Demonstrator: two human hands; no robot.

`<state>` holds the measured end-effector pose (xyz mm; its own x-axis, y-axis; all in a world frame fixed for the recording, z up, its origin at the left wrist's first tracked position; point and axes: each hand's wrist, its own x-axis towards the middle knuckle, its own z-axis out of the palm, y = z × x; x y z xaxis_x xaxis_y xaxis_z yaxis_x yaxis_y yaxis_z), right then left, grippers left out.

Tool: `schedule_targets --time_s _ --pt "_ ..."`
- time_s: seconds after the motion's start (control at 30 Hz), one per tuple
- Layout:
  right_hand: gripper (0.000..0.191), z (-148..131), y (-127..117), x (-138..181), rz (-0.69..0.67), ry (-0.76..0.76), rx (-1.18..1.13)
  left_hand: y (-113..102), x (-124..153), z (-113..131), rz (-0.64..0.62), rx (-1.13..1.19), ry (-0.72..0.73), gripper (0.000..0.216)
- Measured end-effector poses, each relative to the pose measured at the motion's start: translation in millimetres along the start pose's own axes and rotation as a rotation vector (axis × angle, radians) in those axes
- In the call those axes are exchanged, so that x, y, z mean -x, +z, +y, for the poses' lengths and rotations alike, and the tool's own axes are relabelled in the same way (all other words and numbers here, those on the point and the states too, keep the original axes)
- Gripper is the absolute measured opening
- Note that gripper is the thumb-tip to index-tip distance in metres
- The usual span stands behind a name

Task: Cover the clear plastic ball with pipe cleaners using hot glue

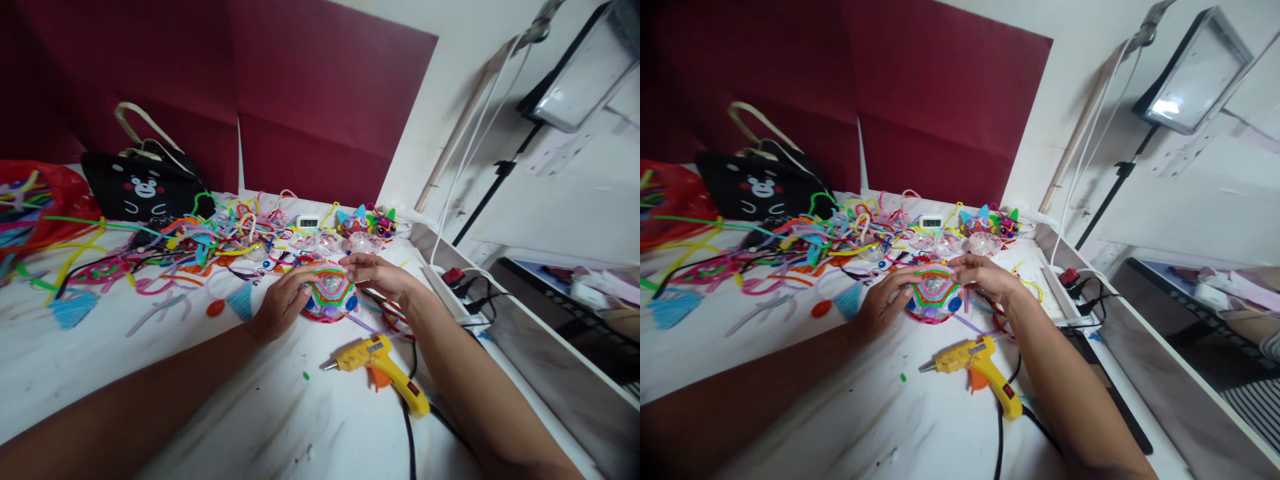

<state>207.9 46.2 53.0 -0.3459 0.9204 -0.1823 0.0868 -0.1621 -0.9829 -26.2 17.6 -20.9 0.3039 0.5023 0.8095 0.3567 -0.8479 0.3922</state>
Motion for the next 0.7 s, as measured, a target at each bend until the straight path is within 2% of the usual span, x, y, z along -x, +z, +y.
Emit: schedule_targets --time_s 0.7 --pt "0.031 5.2 5.2 -4.7 0.035 0.0 0.019 0.2 -0.5 -0.2 0.006 -0.007 0.025 0.02"
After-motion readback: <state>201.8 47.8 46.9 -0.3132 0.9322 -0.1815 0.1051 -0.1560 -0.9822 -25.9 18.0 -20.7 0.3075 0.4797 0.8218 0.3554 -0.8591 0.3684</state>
